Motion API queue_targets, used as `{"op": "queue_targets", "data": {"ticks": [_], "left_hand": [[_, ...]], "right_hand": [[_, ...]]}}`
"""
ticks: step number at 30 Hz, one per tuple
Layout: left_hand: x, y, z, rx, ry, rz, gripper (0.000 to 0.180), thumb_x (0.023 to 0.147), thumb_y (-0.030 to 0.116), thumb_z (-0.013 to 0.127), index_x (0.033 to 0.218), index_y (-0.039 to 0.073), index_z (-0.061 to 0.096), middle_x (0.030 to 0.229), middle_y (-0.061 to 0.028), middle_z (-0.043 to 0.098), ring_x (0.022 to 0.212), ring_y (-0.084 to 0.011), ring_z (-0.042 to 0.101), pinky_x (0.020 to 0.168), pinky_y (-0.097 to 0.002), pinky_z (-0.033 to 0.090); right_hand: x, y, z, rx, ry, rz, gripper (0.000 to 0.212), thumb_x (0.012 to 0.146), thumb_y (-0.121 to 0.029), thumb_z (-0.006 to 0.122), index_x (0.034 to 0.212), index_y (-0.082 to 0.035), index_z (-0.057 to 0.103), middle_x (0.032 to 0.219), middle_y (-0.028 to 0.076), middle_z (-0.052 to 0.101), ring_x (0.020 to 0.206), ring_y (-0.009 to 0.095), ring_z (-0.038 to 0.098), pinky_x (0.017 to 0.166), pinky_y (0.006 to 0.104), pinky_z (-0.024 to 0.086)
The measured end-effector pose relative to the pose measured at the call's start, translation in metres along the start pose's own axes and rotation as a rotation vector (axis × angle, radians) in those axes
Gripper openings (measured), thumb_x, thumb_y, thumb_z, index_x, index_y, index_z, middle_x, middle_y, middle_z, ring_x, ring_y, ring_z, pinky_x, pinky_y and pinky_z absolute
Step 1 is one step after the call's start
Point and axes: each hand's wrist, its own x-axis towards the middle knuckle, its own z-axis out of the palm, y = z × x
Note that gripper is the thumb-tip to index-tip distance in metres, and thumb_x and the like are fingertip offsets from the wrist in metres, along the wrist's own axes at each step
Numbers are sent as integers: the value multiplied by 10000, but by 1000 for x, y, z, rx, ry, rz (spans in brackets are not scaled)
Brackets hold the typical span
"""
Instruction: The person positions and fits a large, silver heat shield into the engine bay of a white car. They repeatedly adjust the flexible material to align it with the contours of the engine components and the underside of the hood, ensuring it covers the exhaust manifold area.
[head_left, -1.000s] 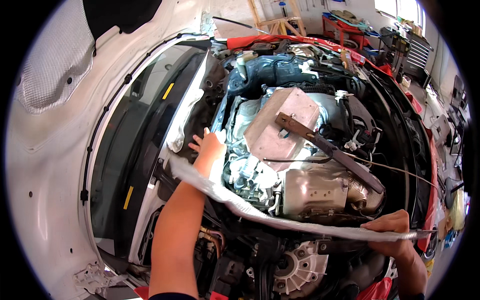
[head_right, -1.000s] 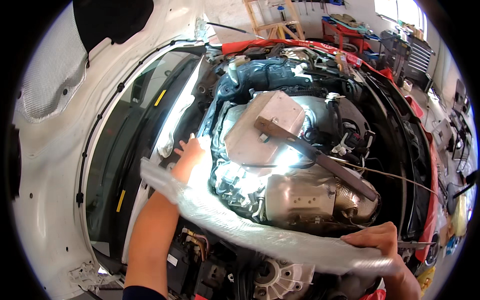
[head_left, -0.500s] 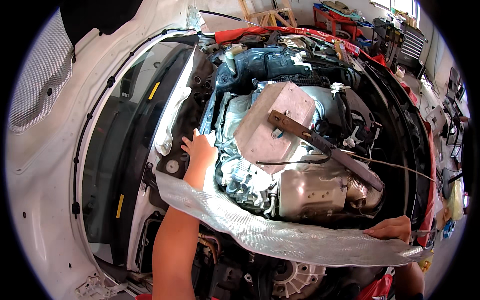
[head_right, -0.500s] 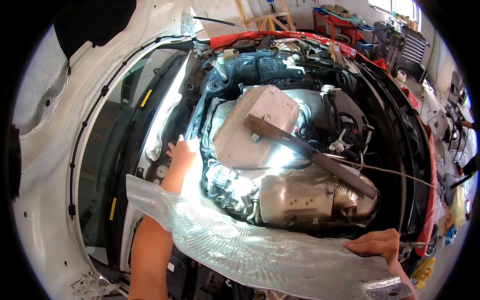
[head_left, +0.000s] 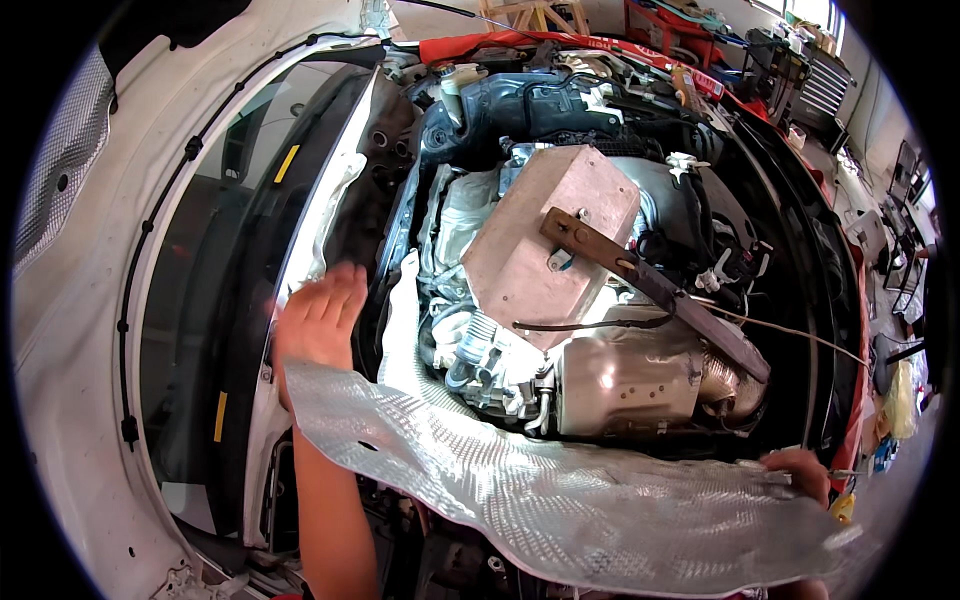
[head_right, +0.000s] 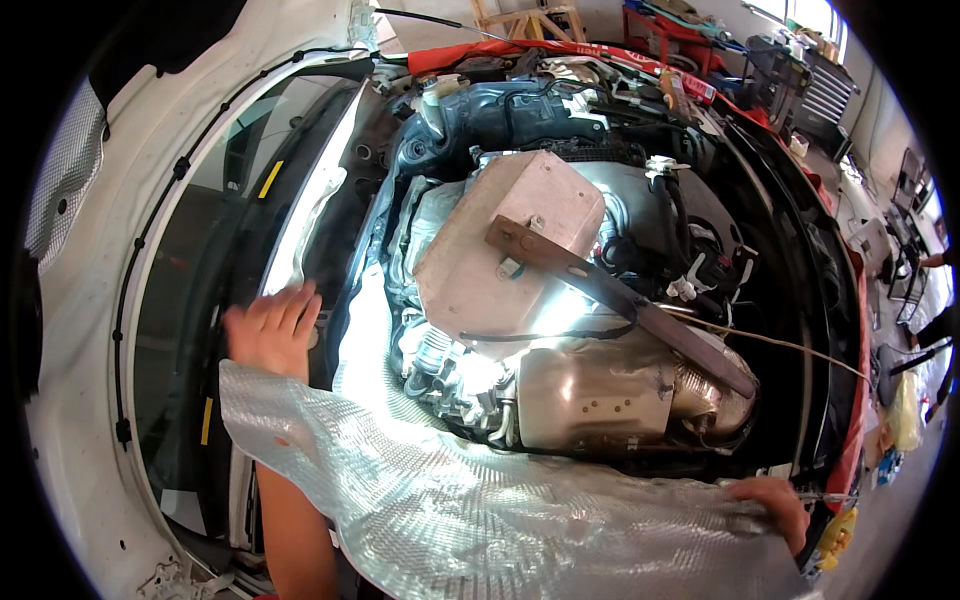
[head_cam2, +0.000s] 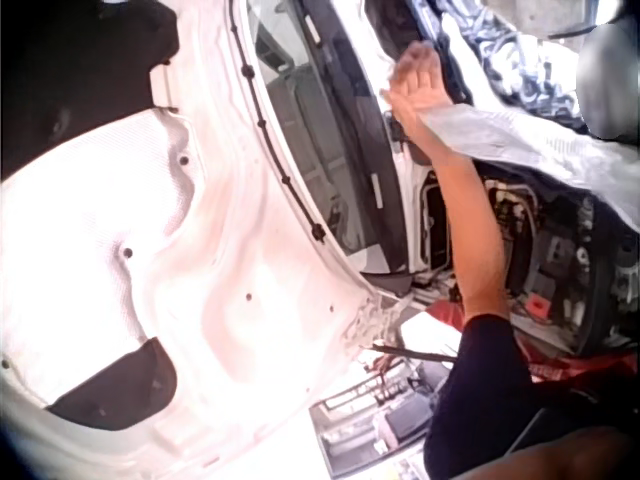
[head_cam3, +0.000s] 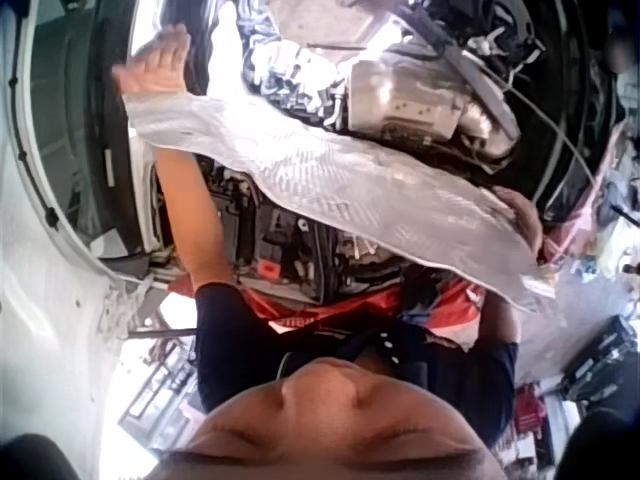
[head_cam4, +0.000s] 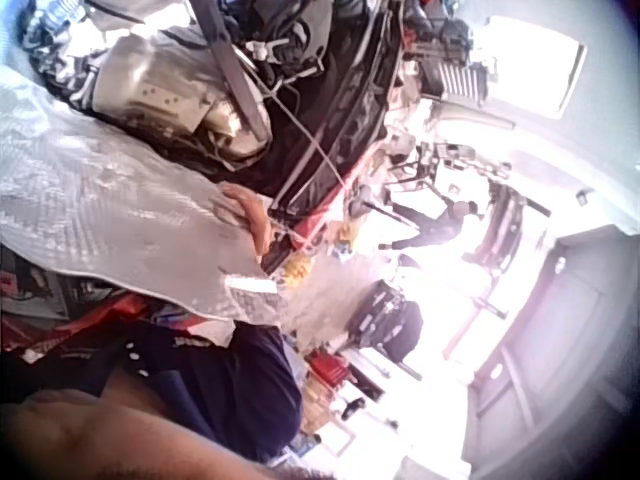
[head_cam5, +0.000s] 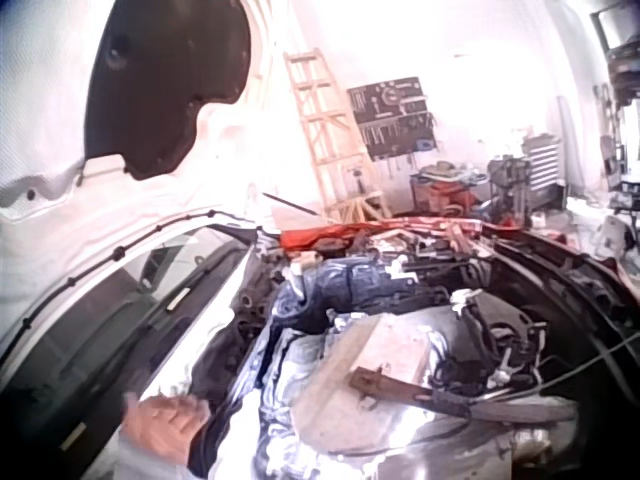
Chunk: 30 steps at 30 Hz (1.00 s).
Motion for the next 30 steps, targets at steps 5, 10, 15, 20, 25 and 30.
{"op": "queue_targets", "data": {"ticks": [5,10,15,20,25,30], "left_hand": [[-30,14,91,-8,180,76,750,950,648,316,1055,-61,536,958,-182,597,943,-268,592,884,-407,445],[-11,-2,71,-287,16,25,778,845,737,453,822,-34,555,672,-127,534,585,-206,540,531,-309,446],[0,-18,55,-342,-52,58,737,929,673,369,757,-31,508,627,-119,510,505,-195,509,443,-291,430],[1,-25,91,-143,354,126,646,997,592,251,682,53,417,547,-56,414,425,-124,396,357,-236,324],[19,-31,107,228,664,94,619,959,619,387,660,78,405,554,-7,392,424,-85,355,377,-215,291],[16,-24,110,167,699,126,529,1025,474,355,665,91,410,520,0,368,384,-83,330,351,-218,245]], "right_hand": [[-29,-18,35,-111,-158,130,362,872,-371,592,986,-33,653,944,113,661,877,258,642,877,377,492],[-25,-33,70,-108,-537,29,340,867,-304,613,1078,-38,634,1074,123,638,982,290,619,922,400,476],[29,-52,103,-127,-668,-74,365,861,-237,634,1171,-43,615,1204,132,614,1087,321,595,968,424,460],[60,-54,132,20,-676,-237,392,866,-277,649,1186,-54,602,1197,135,567,1106,280,557,899,402,471],[61,-72,135,3,-581,-470,387,901,-207,586,1253,-47,562,1248,153,554,1128,328,551,942,410,463],[100,-78,191,336,-969,148,436,985,-301,464,1330,-38,513,1371,176,489,1276,314,463,1037,381,399]]}}
